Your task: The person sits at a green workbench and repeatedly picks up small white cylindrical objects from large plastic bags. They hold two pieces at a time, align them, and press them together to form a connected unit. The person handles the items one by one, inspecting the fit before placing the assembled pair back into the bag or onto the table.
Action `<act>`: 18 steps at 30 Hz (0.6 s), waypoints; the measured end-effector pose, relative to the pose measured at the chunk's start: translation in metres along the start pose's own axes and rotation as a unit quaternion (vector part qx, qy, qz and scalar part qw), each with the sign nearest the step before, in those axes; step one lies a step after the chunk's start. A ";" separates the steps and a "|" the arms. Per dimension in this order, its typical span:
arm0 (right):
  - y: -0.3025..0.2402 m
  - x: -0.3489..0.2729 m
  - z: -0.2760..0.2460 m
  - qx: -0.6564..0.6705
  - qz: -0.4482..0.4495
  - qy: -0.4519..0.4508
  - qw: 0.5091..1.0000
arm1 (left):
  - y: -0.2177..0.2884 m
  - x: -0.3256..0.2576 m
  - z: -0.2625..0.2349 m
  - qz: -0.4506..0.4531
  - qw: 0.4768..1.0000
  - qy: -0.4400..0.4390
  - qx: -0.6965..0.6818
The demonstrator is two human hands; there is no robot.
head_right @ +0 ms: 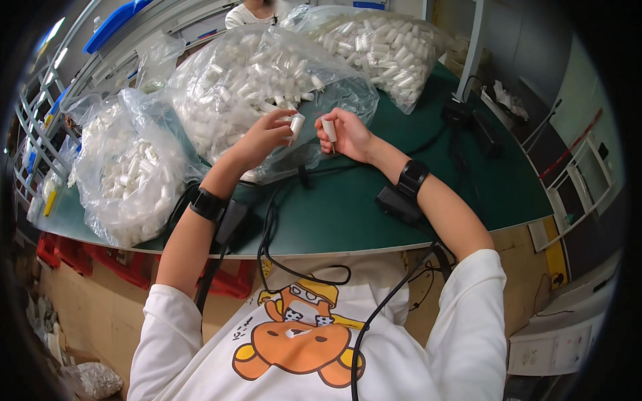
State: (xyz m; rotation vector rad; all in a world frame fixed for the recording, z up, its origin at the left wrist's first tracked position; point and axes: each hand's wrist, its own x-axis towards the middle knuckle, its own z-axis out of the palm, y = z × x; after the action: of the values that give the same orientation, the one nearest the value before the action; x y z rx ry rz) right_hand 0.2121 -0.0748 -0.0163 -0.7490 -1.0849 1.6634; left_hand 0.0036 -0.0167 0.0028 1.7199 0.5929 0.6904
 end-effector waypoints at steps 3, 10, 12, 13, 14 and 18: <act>-0.002 -0.001 0.004 -0.007 0.006 0.002 1.000 | 0.002 0.000 0.002 -0.045 0.996 -0.013 -0.081; -0.002 -0.004 0.004 0.002 -0.007 -0.003 1.000 | 0.004 0.000 -0.002 -0.115 0.971 -0.112 -0.179; 0.000 -0.002 0.002 0.011 -0.018 -0.004 1.000 | -0.002 0.002 -0.002 -0.106 0.975 -0.142 -0.137; 0.001 -0.002 0.002 0.002 -0.019 0.008 1.000 | -0.004 0.002 -0.001 -0.103 0.977 -0.163 -0.097; 0.001 -0.002 0.002 -0.007 -0.020 0.021 1.000 | -0.005 0.003 0.001 -0.099 0.976 -0.184 -0.057; -0.001 -0.005 0.009 -0.062 -0.010 0.041 0.997 | -0.004 0.000 0.007 -0.061 0.968 -0.220 0.103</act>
State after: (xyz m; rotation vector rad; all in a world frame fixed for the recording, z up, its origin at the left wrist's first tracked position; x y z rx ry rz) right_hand 0.2065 -0.0818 -0.0115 -0.8753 -1.1413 1.5463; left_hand 0.0082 -0.0206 -0.0025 1.9328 0.4631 0.1501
